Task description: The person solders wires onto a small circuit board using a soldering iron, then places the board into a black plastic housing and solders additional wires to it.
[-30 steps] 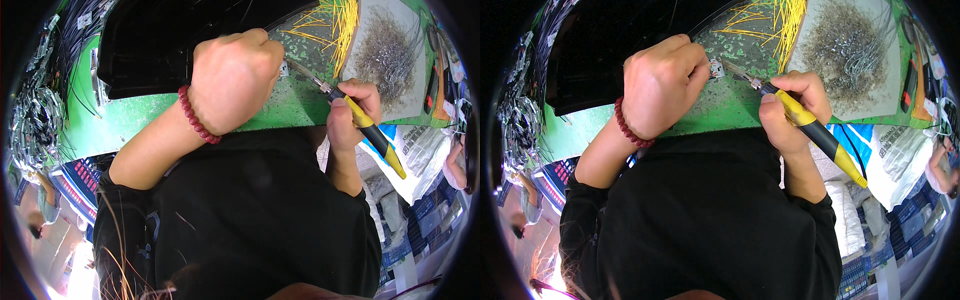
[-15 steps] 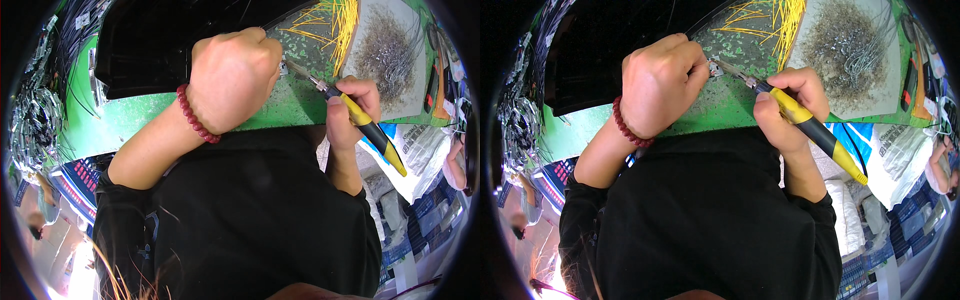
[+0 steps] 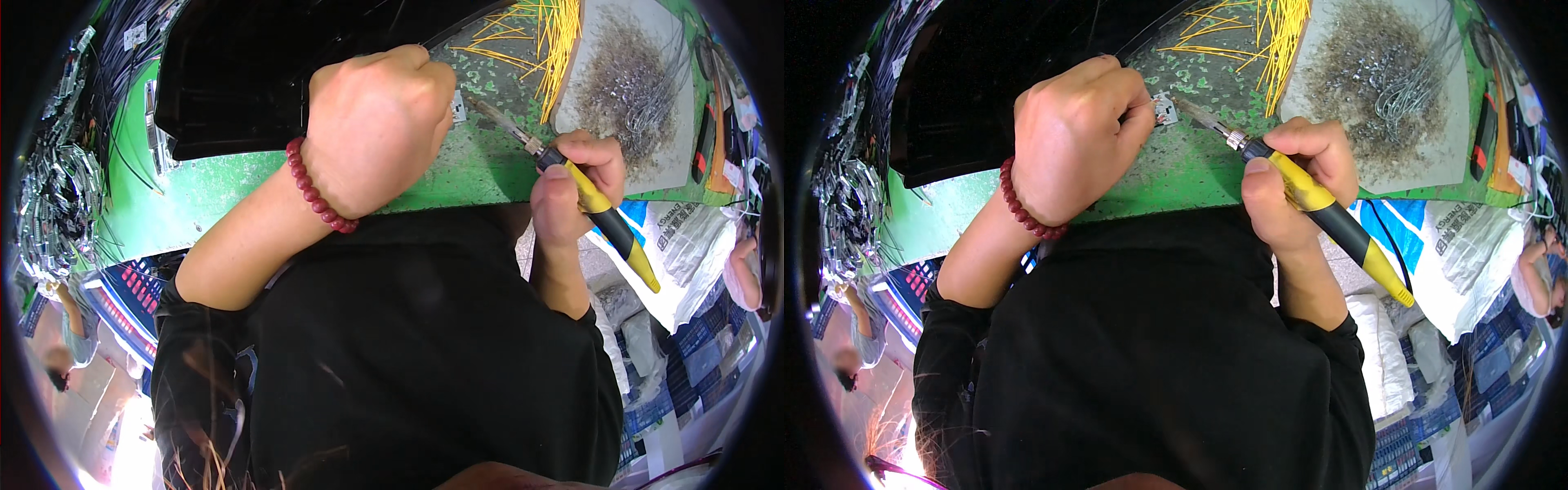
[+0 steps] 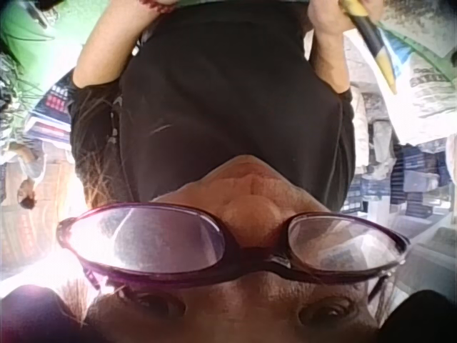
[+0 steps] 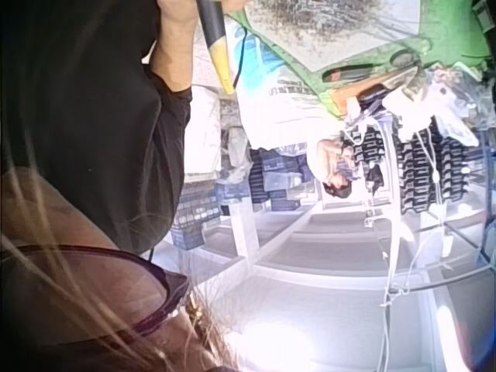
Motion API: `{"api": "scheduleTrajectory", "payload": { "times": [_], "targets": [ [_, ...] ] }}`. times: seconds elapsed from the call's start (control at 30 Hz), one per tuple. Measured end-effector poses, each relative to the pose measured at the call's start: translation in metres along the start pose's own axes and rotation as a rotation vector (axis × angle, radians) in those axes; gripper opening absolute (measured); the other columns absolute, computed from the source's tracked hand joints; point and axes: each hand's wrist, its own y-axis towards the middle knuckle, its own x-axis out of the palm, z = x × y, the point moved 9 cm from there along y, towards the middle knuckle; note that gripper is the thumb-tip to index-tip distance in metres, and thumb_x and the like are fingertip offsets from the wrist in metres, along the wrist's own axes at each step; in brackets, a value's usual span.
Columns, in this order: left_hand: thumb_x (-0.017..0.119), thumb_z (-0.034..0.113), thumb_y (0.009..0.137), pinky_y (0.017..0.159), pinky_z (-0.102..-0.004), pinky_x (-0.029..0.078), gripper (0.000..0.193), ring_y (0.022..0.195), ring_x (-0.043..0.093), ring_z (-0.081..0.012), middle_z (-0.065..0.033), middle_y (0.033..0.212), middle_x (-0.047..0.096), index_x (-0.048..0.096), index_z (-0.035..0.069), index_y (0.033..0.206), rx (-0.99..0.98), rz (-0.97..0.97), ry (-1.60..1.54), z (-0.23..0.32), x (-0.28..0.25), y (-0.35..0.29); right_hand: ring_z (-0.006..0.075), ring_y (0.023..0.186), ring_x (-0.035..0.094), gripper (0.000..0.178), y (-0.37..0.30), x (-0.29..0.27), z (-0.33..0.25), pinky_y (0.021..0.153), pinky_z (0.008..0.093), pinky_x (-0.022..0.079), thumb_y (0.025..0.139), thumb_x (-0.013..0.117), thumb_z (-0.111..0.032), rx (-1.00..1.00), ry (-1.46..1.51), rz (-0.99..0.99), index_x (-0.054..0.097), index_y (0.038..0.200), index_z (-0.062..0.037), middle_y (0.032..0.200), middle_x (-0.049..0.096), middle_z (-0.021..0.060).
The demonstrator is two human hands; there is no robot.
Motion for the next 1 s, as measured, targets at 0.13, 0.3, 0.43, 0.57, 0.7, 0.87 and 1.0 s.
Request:
{"api": "scheduleTrajectory", "payload": {
  "times": [0.13, 0.3, 0.43, 0.57, 0.7, 0.87, 1.0],
  "targets": [
    [0.067, 0.003, 0.068, 0.045, -0.0313, 0.045, 0.011, 0.052, 0.057, -0.0228, -0.0041, 0.063, 0.056, 0.058, 0.007, 0.062, 0.005, 0.006, 0.01, 0.0011, -0.0014, 0.0, 0.0068, 0.063, 0.042, 0.022, 0.0, 0.0024, -0.0003, 0.057, 0.0223, 0.032, 0.075, 0.067, -0.003, -0.006, -0.022, -0.027, 0.052, 0.09, -0.0002, 0.077, 0.053, 0.0041],
    [0.067, 0.003, 0.069, 0.045, -0.0308, 0.045, 0.012, 0.052, 0.057, -0.0223, -0.0042, 0.063, 0.056, 0.058, 0.007, 0.062, 0.001, 0.002, 0.001, 0.0021, -0.0023, 0.0007, 0.0055, 0.062, 0.042, 0.022, -0.0004, 0.0032, 0.0013, 0.056, 0.0215, 0.033, 0.074, 0.068, -0.002, 0.053, -0.056, -0.033, 0.053, 0.09, -0.0001, 0.077, 0.053, 0.0032],
    [0.067, 0.003, 0.069, 0.045, -0.0307, 0.045, 0.012, 0.052, 0.057, -0.0221, -0.0043, 0.063, 0.055, 0.058, 0.007, 0.063, 0.008, 0.003, 0.003, 0.0018, -0.0008, 0.0008, 0.0053, 0.063, 0.044, 0.022, 0.001, 0.0047, 0.0028, 0.057, 0.0211, 0.034, 0.074, 0.068, -0.002, 0.05, -0.054, -0.042, 0.054, 0.091, -0.0002, 0.079, 0.054, 0.0034],
    [0.067, 0.004, 0.069, 0.045, -0.0312, 0.044, 0.012, 0.052, 0.057, -0.0226, -0.0045, 0.062, 0.054, 0.058, 0.007, 0.063, 0.023, 0.006, 0.002, 0.0035, -0.0028, 0.0017, 0.0059, 0.064, 0.045, 0.022, 0.0025, 0.0062, 0.0036, 0.057, 0.0216, 0.035, 0.074, 0.068, -0.002, 0.092, -0.079, -0.058, 0.054, 0.091, -0.0001, 0.079, 0.055, 0.0039],
    [0.067, 0.004, 0.07, 0.045, -0.0316, 0.045, 0.012, 0.052, 0.057, -0.0231, -0.0047, 0.063, 0.054, 0.058, 0.007, 0.063, 0.022, 0.006, 0.003, 0.003, -0.0021, 0.0012, 0.0073, 0.065, 0.044, 0.023, 0.0, 0.0028, 0.0018, 0.059, 0.0221, 0.035, 0.074, 0.067, -0.003, 0.016, -0.077, -0.032, 0.053, 0.091, -0.0003, 0.079, 0.055, 0.005],
    [0.067, 0.004, 0.07, 0.046, -0.0321, 0.045, 0.011, 0.053, 0.057, -0.0234, -0.0045, 0.063, 0.054, 0.058, 0.007, 0.063, 0.016, -0.005, -0.005, 0.0027, -0.0016, 0.0011, 0.0074, 0.066, 0.044, 0.024, -0.0013, -0.003, -0.0003, 0.06, 0.0211, 0.035, 0.078, 0.068, -0.006, -0.034, -0.019, 0.012, 0.051, 0.094, -0.0012, 0.08, 0.054, 0.005],
    [0.067, 0.005, 0.069, 0.046, -0.0322, 0.045, 0.011, 0.053, 0.057, -0.0231, -0.0043, 0.063, 0.055, 0.058, 0.007, 0.063, 0.018, -0.008, 0.016, 0.0035, -0.0014, 0.0011, 0.0082, 0.072, 0.052, 0.03, 0.0005, 0.0015, 0.0003, 0.067, 0.0218, 0.042, 0.083, 0.07, -0.01, 0.01, -0.007, 0.051, 0.051, 0.105, -0.0005, 0.086, 0.058, 0.0058]
  ]
}}
